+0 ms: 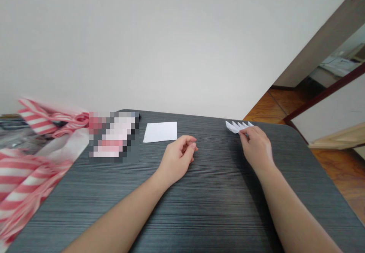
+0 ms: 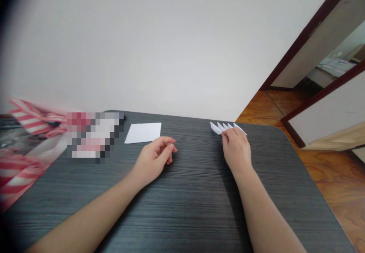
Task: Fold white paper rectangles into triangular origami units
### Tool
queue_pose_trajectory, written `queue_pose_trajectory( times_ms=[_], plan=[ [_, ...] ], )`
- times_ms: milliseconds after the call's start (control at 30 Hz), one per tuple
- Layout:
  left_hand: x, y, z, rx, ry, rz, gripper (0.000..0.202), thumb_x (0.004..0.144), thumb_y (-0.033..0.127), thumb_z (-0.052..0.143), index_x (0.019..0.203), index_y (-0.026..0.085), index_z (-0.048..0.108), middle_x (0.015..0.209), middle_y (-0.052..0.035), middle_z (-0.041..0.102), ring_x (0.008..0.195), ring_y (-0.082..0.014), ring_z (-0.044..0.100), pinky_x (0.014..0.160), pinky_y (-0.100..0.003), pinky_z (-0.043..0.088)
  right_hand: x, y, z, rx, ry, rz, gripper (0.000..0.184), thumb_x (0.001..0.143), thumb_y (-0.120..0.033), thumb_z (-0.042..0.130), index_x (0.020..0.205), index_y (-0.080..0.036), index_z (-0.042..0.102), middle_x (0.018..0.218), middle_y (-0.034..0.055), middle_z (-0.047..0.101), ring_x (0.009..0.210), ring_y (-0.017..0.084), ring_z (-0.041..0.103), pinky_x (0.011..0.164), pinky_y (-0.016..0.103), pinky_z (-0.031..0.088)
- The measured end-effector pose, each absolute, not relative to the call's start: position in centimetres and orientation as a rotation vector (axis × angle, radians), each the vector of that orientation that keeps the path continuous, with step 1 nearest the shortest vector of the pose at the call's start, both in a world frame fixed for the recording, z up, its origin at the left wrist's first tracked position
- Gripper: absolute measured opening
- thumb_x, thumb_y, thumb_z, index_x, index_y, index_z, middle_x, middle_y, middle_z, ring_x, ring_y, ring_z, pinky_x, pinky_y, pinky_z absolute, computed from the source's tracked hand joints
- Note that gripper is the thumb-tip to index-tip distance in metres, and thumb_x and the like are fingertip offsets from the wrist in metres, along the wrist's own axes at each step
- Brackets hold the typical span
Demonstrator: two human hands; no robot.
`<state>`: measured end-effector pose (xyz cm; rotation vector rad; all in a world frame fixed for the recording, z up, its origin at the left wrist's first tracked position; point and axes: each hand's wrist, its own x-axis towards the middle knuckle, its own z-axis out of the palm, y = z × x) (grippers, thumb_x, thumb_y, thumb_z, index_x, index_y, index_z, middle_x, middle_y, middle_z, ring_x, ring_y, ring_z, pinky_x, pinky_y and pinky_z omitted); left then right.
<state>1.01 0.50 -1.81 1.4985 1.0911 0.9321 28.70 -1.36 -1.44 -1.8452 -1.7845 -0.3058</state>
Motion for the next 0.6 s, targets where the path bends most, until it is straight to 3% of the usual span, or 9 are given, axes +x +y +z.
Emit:
queue_pose_trajectory(
  times_ms=[333,600],
  plan=[
    [0.75,0.49,-1.83,1.541,1.082,0.921,0.02,0.091,0.034,0.053,0.099,0.018,0.062,0.081,-0.0039,0.07,0.055,-0.0114,0.061,0.051,-0.023,0.05,28.84,-0.79,-2.42,-1.887,-1.779,-0.323,0.015,0.09,-0.026,0.057,0.083,-0.019,0.069,0.091,0.0106,0.062,0.089,0.027,0.06,0.079,0.04,0.051],
    [0.62,0.5,-1.89,1.561,1.083,0.902,0.02,0.092,0.035,0.053,0.098,0.019,0.063,0.082,-0.0035,0.07,0.056,-0.0126,0.062,0.053,-0.024,0.05,28.55,-1.11,-2.14,-1.879,-1.782,-0.297,0.019,0.089,-0.032,0.06,0.097,-0.018,0.069,0.097,0.0117,0.065,0.093,0.029,0.062,0.083,0.043,0.05]
  ],
)
